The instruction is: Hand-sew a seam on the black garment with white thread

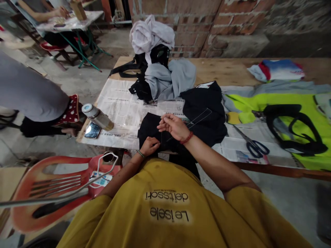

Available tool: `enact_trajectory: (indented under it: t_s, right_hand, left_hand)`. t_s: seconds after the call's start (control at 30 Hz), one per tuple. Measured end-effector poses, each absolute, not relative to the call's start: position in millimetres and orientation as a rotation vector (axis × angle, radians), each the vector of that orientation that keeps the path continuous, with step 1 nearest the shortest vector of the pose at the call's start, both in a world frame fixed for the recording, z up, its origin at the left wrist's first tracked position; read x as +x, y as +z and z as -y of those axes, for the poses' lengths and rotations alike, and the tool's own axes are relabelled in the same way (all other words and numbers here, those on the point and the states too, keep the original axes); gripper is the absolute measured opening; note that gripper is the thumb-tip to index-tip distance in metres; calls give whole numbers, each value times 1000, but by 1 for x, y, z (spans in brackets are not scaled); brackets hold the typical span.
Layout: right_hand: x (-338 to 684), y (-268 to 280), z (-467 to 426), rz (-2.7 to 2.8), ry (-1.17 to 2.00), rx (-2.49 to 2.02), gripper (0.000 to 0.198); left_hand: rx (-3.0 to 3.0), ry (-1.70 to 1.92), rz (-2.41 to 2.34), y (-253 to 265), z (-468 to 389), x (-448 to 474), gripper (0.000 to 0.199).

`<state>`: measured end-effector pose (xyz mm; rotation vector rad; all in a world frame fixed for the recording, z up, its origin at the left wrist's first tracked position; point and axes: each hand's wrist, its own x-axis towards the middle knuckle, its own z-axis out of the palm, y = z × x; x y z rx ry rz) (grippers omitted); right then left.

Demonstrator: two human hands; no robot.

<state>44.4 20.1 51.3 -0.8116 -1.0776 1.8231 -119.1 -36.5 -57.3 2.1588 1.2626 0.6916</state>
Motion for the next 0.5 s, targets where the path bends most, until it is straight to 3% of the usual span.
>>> enact_trajectory:
  t_s: [0.1, 0.33, 0.5]
  right_hand:
    - [74, 54, -45, 1134, 1615, -896, 16]
    - [164, 56, -84, 1900, 346, -1273, 16]
    - [230, 69, -110, 2344, -166, -1347, 27]
  left_hand:
    - [2172, 713, -1262, -59, 37, -119, 21]
    - [2169, 713, -1254, -58, 37, -119, 21]
    - [2169, 685, -1273, -58, 37, -119, 20]
